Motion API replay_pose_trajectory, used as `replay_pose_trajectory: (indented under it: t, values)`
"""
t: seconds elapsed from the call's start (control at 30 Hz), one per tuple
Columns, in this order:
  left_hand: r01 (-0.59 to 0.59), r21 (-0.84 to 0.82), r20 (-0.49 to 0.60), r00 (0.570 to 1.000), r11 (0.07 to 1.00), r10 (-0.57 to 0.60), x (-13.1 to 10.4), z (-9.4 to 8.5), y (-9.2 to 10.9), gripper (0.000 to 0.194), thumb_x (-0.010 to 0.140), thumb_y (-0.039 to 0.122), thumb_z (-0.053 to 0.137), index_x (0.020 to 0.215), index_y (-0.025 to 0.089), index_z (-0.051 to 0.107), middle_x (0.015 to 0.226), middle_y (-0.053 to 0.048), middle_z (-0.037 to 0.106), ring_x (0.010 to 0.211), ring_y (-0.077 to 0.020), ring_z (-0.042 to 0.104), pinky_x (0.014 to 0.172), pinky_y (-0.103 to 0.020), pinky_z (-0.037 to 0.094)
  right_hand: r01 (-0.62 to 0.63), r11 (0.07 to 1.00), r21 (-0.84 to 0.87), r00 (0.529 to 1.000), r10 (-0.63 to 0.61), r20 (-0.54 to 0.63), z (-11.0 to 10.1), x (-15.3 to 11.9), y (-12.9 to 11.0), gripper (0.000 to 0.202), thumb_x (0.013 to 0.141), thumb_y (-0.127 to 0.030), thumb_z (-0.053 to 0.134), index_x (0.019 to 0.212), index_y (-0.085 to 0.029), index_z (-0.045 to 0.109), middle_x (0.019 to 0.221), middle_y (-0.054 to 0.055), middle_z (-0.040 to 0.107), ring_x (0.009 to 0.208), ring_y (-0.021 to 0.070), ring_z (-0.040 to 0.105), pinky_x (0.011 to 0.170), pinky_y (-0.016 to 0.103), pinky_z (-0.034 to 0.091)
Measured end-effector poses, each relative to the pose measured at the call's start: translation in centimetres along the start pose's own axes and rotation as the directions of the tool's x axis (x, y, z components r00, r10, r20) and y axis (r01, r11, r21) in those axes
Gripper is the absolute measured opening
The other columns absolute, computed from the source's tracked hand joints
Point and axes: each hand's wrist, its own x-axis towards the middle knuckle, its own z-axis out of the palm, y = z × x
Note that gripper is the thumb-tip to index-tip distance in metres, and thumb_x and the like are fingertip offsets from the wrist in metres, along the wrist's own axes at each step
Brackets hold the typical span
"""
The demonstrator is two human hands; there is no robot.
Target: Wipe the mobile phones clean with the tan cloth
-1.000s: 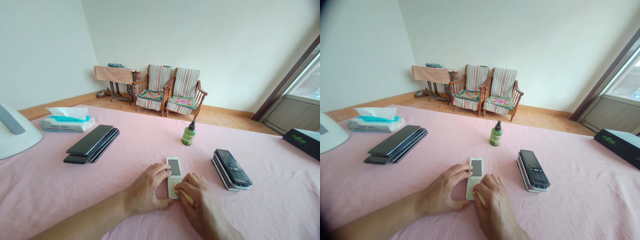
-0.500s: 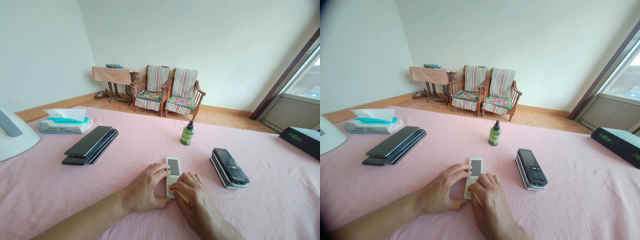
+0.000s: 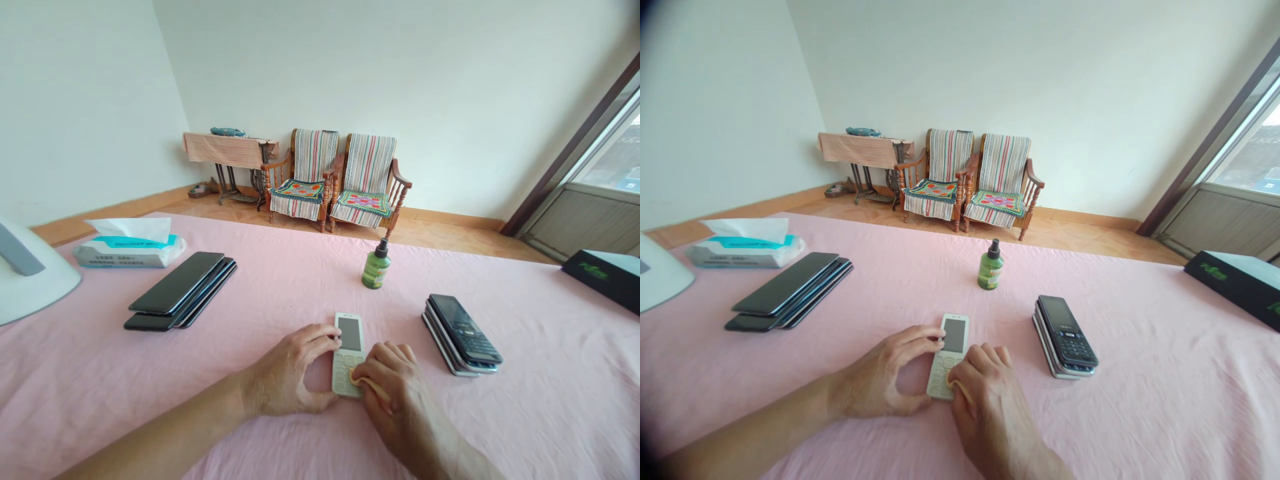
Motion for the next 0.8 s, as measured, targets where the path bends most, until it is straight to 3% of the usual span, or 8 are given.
replay_pose_trajectory:
  t: [0.23,0.47,0.63,0.8]
  values:
    - [0.037,0.006,0.006,0.999,0.999,-0.037,-0.2,0.3,-0.1,0.06,0.063,0.021,0.083,0.118,0.014,0.06,0.128,-0.015,0.058,0.121,-0.0281,0.053,0.105,-0.04,0.044,0.034,0.999,-0.014,0.997,-0.033,0.071,0.4,0.6,-0.9,0.021,0.09,-0.007,0.05,0.081,-0.02,0.063,0.083,0.003,0.059,0.077,0.0184,0.048,0.068,0.032,0.029]
    - [0.046,0.024,-0.014,0.999,0.999,-0.046,-0.3,0.5,0.3,0.061,0.063,0.023,0.085,0.117,0.008,0.061,0.126,-0.018,0.059,0.118,-0.028,0.055,0.103,-0.038,0.045,-0.043,0.999,0.014,0.999,0.043,0.014,-0.4,-0.2,0.3,0.025,0.077,0.003,0.055,0.079,-0.02,0.063,0.079,0.0,0.059,0.073,0.0164,0.049,0.069,0.031,0.029]
    - [0.046,0.035,-0.011,0.999,0.998,-0.045,-0.3,0.6,0.1,0.06,0.062,0.022,0.086,0.115,0.008,0.061,0.126,-0.018,0.058,0.118,-0.0285,0.055,0.102,-0.039,0.046,-0.045,0.999,0.001,0.999,0.045,0.013,-1.4,-1.1,0.9,0.022,0.081,-0.001,0.055,0.085,-0.021,0.064,0.081,0.0,0.06,0.075,0.0166,0.051,0.07,0.031,0.031]
    - [0.042,0.038,-0.015,0.999,0.998,-0.042,-0.4,0.6,-0.1,0.062,0.064,0.024,0.085,0.118,0.011,0.059,0.127,-0.017,0.058,0.117,-0.0281,0.055,0.102,-0.04,0.046,-0.043,0.999,0.025,0.999,0.044,-0.017,-0.8,-1.4,0.6,0.023,0.078,0.001,0.056,0.08,-0.021,0.064,0.079,0.0,0.059,0.074,0.0166,0.05,0.07,0.031,0.029]
